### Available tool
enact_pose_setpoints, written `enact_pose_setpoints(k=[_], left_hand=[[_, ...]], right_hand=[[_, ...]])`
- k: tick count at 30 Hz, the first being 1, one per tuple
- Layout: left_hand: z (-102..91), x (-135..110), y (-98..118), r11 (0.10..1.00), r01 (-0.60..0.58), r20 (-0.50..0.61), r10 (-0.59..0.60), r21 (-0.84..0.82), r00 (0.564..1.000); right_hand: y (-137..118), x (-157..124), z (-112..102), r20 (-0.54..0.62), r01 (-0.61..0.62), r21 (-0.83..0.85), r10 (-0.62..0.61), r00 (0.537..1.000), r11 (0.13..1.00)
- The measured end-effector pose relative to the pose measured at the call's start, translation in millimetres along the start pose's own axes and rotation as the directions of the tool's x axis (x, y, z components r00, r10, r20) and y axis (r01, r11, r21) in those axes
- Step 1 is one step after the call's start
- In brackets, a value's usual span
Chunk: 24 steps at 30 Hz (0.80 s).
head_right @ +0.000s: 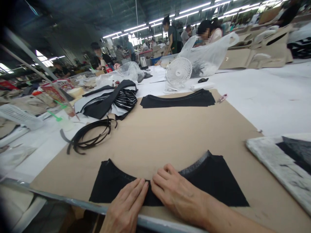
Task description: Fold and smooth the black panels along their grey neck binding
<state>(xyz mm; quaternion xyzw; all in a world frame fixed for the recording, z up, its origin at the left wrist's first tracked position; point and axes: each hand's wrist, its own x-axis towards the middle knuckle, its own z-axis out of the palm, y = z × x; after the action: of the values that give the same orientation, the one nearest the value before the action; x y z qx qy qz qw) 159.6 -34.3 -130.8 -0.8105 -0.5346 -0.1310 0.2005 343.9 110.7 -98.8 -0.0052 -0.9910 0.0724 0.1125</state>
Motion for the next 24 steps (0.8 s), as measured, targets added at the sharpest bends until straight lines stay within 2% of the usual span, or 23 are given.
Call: enact_pose_setpoints(k=[4,8,10,12,15,17,19,24], left_hand=[[-3.2,0,2,0.994,0.062,-0.025,-0.064,-0.085,0.998],[-5.8,2,6,0.926,0.257,-0.031,-0.276,-0.278,0.961],[-6.0,2,8,0.896,0.333,-0.021,-0.355,-0.294,0.935],[-5.9,2,9,0.92,0.316,-0.042,-0.334,-0.233,0.942],[-7.2,4,7,0.987,0.125,-0.096,-0.135,-0.097,0.986],[-9.6,8,5,0.996,0.036,-0.089,-0.043,-0.078,0.995],[-12.6,10,3,0.991,0.061,-0.075,-0.07,-0.117,0.995],[-17.7,4,-7,0.95,0.202,-0.07,-0.224,-0.236,0.972]], right_hand=[[0,1,-1,-0.006,-0.01,-0.007,0.009,1.0,1.0],[2,3,-4,-0.004,-0.054,0.022,0.054,0.999,0.998],[2,4,-5,0.016,-0.053,0.022,0.052,0.999,0.998],[2,4,-6,0.029,-0.041,0.023,0.041,0.999,0.999],[-1,3,-7,0.034,-0.021,0.019,0.021,0.999,1.0],[-2,3,-9,0.037,-0.031,0.017,0.03,0.999,0.999],[-3,4,-12,0.046,-0.067,0.038,0.065,0.997,0.997],[4,7,-26,0.106,-0.215,0.168,0.199,0.974,0.962]])
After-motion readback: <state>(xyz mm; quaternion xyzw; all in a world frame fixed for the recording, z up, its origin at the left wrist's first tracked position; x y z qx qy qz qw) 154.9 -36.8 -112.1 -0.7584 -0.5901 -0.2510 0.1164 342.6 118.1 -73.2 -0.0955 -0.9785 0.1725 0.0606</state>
